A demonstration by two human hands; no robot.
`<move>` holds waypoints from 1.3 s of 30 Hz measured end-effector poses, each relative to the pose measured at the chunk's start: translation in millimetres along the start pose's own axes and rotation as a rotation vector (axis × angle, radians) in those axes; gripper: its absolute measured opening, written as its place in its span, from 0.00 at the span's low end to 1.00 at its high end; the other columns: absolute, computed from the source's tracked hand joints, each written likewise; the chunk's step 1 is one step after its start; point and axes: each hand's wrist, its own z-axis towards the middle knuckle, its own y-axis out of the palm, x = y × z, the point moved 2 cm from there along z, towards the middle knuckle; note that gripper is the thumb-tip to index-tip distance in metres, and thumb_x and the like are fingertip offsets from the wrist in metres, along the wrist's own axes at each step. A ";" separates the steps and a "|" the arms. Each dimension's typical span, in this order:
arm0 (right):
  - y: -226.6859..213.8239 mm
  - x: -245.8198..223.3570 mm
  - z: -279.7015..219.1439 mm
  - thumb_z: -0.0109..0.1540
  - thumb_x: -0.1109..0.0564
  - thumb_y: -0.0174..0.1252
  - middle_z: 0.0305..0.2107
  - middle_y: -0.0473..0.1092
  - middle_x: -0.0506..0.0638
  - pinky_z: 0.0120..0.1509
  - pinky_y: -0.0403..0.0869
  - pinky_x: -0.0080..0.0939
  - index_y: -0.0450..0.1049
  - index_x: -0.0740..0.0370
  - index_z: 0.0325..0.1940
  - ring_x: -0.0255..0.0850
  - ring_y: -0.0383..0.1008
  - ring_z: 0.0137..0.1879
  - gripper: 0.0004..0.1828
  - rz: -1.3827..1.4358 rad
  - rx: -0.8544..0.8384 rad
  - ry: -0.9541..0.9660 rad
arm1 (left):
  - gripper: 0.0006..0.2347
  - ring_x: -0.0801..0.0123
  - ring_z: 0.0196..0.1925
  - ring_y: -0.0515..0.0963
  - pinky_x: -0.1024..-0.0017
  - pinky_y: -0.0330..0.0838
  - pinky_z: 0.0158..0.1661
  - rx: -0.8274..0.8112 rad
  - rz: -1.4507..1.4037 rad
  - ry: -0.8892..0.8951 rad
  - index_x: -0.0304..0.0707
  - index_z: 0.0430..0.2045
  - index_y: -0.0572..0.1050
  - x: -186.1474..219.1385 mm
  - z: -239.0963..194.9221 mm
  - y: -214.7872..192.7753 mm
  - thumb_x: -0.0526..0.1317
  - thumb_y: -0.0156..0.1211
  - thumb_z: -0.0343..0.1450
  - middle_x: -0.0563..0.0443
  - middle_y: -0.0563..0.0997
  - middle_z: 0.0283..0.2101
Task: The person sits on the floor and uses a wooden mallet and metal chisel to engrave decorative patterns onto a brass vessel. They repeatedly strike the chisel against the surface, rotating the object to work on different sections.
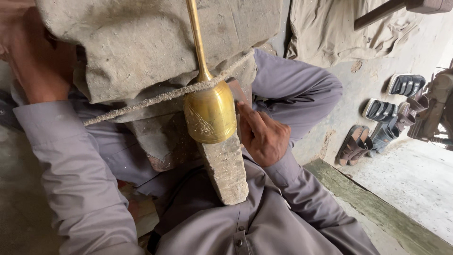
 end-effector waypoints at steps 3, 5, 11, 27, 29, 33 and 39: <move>-3.9 -3.2 10.2 0.67 0.63 0.61 0.26 0.73 0.47 0.26 0.67 0.39 0.75 0.59 0.57 0.36 0.70 0.24 0.14 0.016 0.011 0.001 | 0.04 0.57 0.27 0.74 0.63 0.67 0.30 0.008 0.086 -0.073 0.26 0.30 0.72 -4.2 5.4 -2.8 0.24 0.56 0.65 0.39 0.76 0.28; -0.8 -1.5 15.3 0.64 0.64 0.64 0.21 0.73 0.46 0.20 0.64 0.39 0.78 0.60 0.54 0.35 0.65 0.17 0.13 -0.012 0.010 -0.036 | 0.05 0.56 0.28 0.74 0.63 0.67 0.31 -0.010 0.066 -0.081 0.25 0.33 0.73 -7.0 6.0 -2.0 0.25 0.57 0.66 0.39 0.77 0.28; -4.5 3.6 7.2 0.67 0.64 0.61 0.30 0.76 0.50 0.27 0.68 0.39 0.75 0.60 0.56 0.36 0.72 0.24 0.13 0.009 -0.005 0.005 | 0.06 0.60 0.30 0.78 0.66 0.69 0.33 0.011 0.038 -0.040 0.27 0.37 0.74 1.8 3.1 -5.0 0.25 0.55 0.69 0.40 0.79 0.32; -10.2 -10.3 17.7 0.66 0.64 0.60 0.30 0.76 0.49 0.27 0.68 0.41 0.76 0.60 0.53 0.38 0.71 0.24 0.10 -0.017 -0.033 -0.024 | 0.06 0.51 0.33 0.78 0.60 0.70 0.35 0.058 -0.046 -0.115 0.25 0.36 0.76 14.1 7.3 -19.3 0.25 0.56 0.68 0.35 0.79 0.31; -12.6 -10.1 13.9 0.66 0.63 0.61 0.29 0.76 0.49 0.26 0.66 0.41 0.76 0.59 0.52 0.37 0.71 0.23 0.10 -0.010 -0.016 -0.025 | 0.05 0.52 0.34 0.79 0.60 0.71 0.37 0.072 -0.137 -0.081 0.24 0.36 0.76 17.2 7.8 -22.5 0.24 0.56 0.69 0.35 0.79 0.32; -9.6 -11.2 23.8 0.66 0.63 0.61 0.26 0.76 0.48 0.21 0.64 0.39 0.76 0.58 0.51 0.34 0.69 0.19 0.09 -0.041 0.021 -0.032 | 0.07 0.54 0.37 0.81 0.63 0.75 0.39 0.178 -0.090 0.059 0.26 0.37 0.76 14.1 8.6 -27.2 0.23 0.55 0.69 0.37 0.81 0.36; -8.4 -11.2 16.4 0.68 0.63 0.60 0.25 0.75 0.47 0.23 0.66 0.37 0.77 0.60 0.49 0.33 0.69 0.21 0.06 0.017 -0.020 -0.051 | 0.07 0.54 0.38 0.81 0.60 0.74 0.41 0.076 -0.071 -0.045 0.27 0.34 0.75 7.5 6.7 -17.9 0.23 0.54 0.65 0.39 0.81 0.34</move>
